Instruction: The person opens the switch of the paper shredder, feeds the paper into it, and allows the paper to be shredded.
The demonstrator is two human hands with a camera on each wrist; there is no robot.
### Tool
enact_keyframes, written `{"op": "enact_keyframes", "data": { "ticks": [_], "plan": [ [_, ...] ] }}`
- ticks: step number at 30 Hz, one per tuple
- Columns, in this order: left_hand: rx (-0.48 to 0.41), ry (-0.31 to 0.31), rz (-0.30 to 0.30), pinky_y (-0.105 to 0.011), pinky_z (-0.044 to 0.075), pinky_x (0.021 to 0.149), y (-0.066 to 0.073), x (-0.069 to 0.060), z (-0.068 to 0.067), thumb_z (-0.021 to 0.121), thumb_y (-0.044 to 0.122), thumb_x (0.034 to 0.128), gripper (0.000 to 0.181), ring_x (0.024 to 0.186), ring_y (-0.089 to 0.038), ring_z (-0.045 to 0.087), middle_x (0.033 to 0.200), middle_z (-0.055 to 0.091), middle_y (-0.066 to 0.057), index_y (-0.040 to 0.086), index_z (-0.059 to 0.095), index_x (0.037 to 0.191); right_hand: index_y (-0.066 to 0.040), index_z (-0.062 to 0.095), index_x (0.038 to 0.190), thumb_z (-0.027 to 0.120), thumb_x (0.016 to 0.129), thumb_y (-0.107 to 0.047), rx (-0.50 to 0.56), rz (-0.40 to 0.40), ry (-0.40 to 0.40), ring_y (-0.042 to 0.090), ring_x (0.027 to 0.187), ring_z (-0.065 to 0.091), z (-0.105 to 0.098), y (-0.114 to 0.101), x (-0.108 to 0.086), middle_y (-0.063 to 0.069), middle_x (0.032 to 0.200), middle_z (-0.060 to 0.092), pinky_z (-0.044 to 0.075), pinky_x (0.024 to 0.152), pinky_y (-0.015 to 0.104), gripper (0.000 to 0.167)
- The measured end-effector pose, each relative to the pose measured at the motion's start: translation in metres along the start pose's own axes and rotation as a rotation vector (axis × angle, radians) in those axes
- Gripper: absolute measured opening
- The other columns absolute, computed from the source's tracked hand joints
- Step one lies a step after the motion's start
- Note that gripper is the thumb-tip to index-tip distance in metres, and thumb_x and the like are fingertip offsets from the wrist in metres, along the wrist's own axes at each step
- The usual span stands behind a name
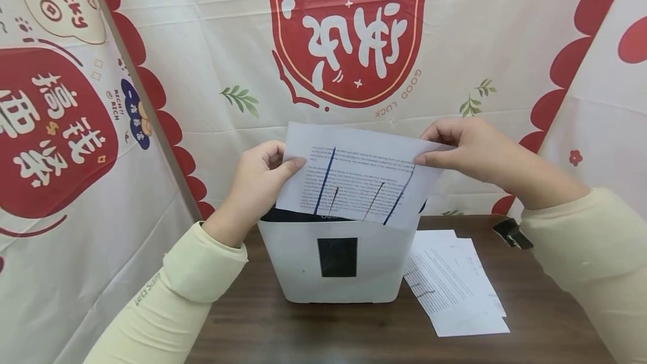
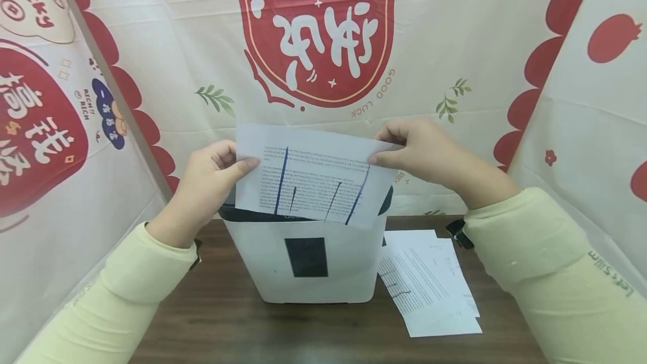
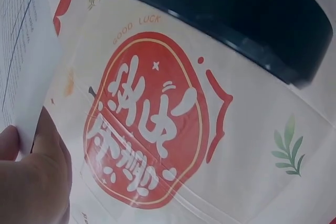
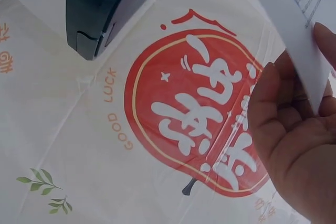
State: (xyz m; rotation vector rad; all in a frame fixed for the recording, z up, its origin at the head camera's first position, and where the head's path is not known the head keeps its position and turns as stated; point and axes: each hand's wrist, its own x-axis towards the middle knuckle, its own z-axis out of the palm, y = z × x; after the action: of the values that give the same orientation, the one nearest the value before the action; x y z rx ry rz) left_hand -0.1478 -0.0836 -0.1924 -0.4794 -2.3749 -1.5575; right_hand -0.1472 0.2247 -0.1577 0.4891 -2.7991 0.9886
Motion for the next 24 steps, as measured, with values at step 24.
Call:
{"op": "enact_keyframes", "data": {
  "ticks": [24],
  "plan": [
    [-0.044,0.049,-0.034,-0.037,0.056,0.084,-0.003,0.022,-0.024,0.065,0.017,0.0929,0.025,0.091,-0.022,0.068,0.108,0.069,-0.01,0.004,0.064,0.113,-0.01,0.065,0.116,0.069,0.09,-0.031,0.198,0.042,0.032,0.016,0.093,0.064,-0.019,-0.004,0.039,-0.008,0.099,0.07,0.042,0.088,0.041,0.033]
  ]
}}
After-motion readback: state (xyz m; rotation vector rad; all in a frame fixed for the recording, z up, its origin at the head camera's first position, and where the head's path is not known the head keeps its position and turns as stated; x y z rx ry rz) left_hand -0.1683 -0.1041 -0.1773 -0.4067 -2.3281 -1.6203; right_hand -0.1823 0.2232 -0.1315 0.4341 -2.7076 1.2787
